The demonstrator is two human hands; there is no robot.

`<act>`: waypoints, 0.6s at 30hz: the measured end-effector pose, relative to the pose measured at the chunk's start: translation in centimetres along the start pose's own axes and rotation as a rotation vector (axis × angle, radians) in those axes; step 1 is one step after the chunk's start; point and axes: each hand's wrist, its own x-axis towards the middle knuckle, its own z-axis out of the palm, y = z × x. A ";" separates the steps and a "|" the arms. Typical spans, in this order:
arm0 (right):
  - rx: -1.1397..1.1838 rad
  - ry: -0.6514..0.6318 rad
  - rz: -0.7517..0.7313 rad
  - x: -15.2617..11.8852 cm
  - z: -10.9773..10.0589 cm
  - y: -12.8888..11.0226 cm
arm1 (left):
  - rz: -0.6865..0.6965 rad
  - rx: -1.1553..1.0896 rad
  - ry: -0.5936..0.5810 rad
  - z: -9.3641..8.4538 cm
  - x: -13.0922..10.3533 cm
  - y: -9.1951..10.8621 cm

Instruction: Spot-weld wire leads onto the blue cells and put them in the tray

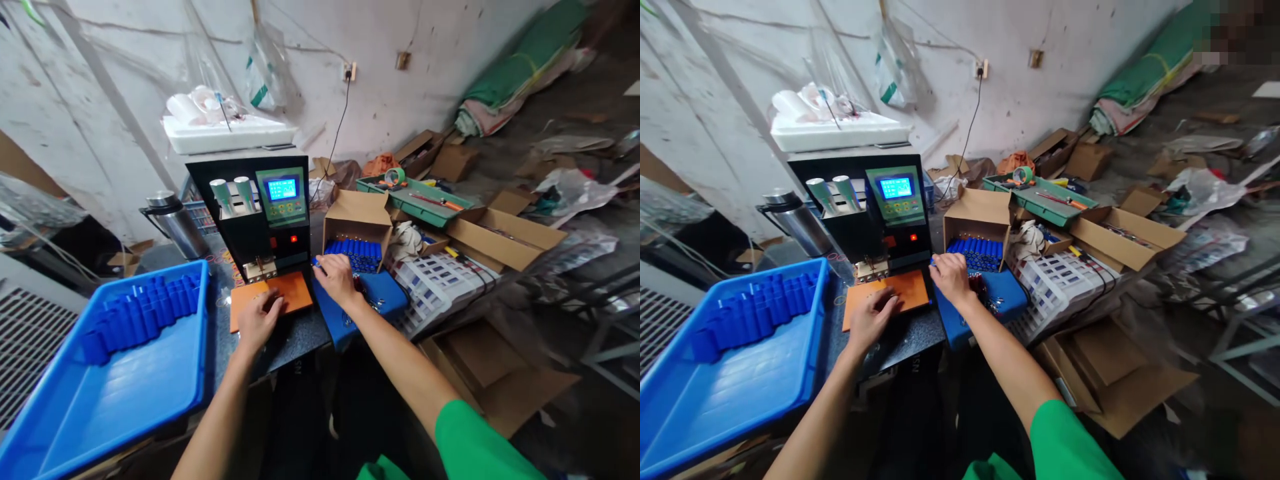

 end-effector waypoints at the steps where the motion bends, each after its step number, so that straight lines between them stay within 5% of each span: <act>1: -0.036 0.017 0.006 0.5 -0.3 1.5 | 0.003 0.023 0.007 0.0 0.0 0.0; 7: -0.271 -0.142 -0.022 3.2 -0.3 7.3 | 0.018 0.075 0.040 -0.1 0.0 0.1; 11: -0.361 -0.259 -0.082 3.7 0.6 7.9 | 0.024 0.067 0.050 -0.1 0.0 0.0; 18: -0.364 -0.211 -0.027 3.9 1.3 9.2 | 0.042 0.097 0.055 0.1 0.0 -0.1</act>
